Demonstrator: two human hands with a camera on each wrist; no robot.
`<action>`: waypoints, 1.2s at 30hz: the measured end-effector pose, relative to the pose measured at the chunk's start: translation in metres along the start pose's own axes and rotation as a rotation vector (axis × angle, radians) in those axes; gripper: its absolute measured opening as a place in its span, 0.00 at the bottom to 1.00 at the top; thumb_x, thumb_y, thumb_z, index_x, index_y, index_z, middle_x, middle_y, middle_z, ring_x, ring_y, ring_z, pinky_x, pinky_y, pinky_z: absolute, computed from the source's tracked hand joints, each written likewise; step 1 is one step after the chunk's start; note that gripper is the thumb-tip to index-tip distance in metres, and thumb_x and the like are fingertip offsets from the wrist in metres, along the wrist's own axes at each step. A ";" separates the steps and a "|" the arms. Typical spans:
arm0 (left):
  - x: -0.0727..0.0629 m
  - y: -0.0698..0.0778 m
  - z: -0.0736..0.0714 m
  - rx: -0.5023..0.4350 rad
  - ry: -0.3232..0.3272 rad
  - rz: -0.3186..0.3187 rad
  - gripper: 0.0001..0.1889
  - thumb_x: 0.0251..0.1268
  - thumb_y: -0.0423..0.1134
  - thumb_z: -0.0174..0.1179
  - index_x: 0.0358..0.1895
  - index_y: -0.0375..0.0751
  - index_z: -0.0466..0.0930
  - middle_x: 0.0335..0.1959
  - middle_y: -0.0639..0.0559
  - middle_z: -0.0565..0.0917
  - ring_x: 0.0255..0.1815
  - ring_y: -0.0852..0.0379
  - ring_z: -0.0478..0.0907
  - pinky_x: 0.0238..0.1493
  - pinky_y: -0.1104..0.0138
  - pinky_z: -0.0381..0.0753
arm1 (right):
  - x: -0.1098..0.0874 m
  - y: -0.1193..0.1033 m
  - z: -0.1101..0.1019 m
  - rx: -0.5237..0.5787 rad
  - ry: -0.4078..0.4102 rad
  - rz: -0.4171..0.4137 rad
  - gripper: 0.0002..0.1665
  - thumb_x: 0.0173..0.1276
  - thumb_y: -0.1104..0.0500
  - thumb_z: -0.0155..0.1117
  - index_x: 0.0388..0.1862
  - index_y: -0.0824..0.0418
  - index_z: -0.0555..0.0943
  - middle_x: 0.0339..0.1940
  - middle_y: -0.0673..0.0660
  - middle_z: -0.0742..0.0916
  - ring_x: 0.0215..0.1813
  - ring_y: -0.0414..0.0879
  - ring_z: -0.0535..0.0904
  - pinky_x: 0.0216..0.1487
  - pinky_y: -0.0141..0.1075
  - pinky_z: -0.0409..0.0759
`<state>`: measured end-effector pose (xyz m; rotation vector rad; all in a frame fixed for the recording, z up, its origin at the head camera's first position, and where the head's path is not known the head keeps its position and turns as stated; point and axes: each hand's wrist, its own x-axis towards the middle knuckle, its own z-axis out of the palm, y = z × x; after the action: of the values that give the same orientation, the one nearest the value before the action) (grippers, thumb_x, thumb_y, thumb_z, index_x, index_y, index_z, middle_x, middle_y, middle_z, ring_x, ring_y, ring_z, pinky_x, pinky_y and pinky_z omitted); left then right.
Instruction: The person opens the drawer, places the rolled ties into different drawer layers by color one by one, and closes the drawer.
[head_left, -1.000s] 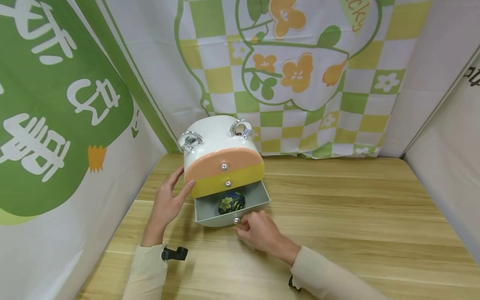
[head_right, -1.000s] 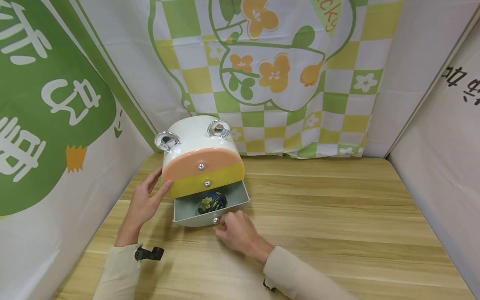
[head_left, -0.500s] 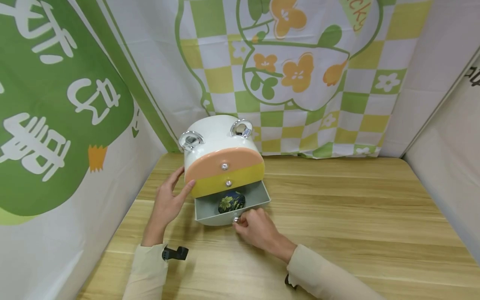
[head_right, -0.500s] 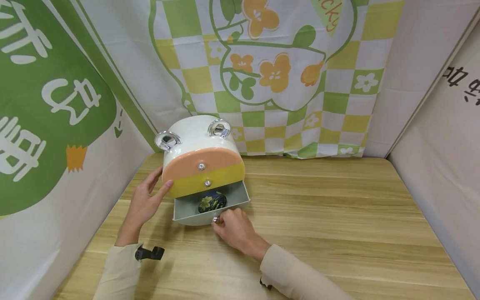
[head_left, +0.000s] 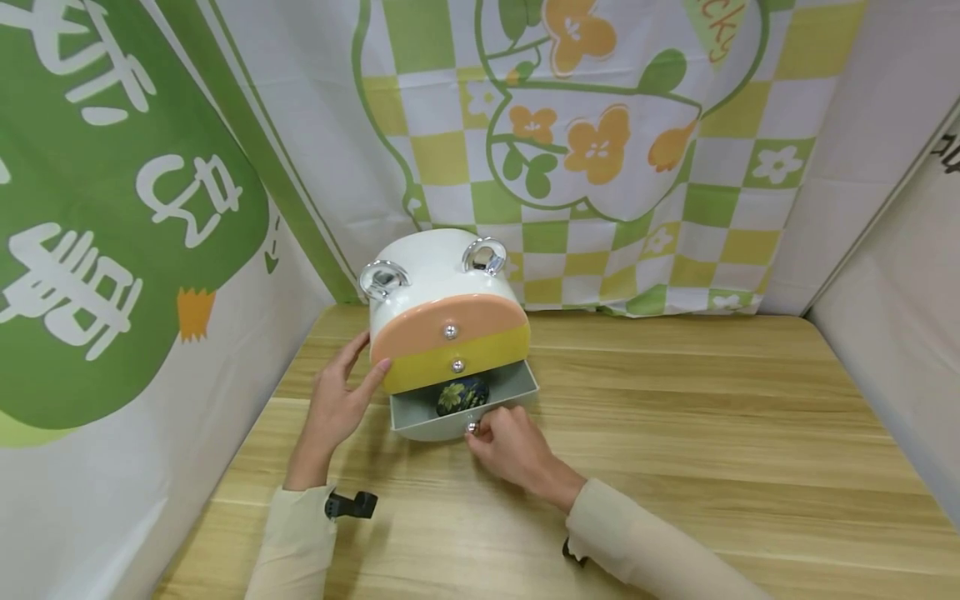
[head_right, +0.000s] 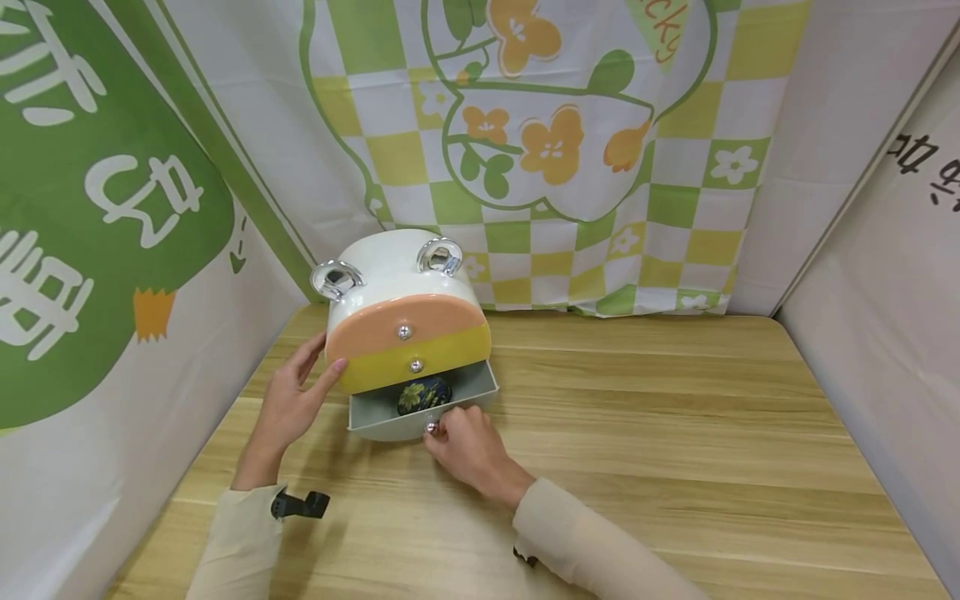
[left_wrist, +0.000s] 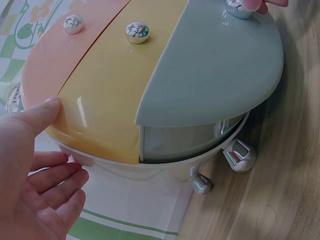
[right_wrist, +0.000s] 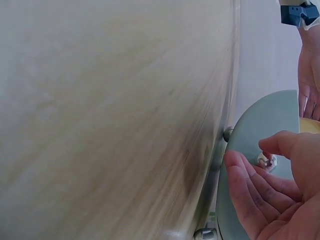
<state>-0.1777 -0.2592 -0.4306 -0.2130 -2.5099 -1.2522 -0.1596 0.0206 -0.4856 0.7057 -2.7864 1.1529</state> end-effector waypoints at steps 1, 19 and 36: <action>0.000 0.000 0.000 -0.001 0.000 0.000 0.35 0.78 0.51 0.63 0.82 0.43 0.65 0.81 0.39 0.69 0.83 0.34 0.64 0.82 0.39 0.66 | 0.001 0.000 0.000 -0.007 0.003 0.000 0.11 0.70 0.55 0.73 0.29 0.58 0.92 0.27 0.52 0.93 0.25 0.33 0.83 0.30 0.24 0.83; 0.000 0.002 0.000 0.001 0.009 0.004 0.35 0.78 0.50 0.63 0.81 0.43 0.66 0.80 0.38 0.70 0.82 0.35 0.65 0.82 0.40 0.67 | 0.025 0.003 0.008 -0.008 0.039 0.034 0.11 0.70 0.57 0.72 0.28 0.58 0.92 0.26 0.51 0.93 0.21 0.31 0.77 0.28 0.25 0.81; 0.000 0.001 0.001 -0.014 -0.003 0.004 0.35 0.79 0.49 0.62 0.81 0.42 0.64 0.81 0.38 0.69 0.83 0.35 0.63 0.83 0.40 0.64 | 0.040 0.005 0.011 0.004 0.046 0.052 0.11 0.71 0.57 0.71 0.30 0.59 0.92 0.29 0.51 0.94 0.27 0.32 0.82 0.32 0.26 0.85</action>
<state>-0.1774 -0.2578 -0.4303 -0.2227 -2.5026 -1.2693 -0.1960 0.0003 -0.4883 0.6023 -2.7814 1.1687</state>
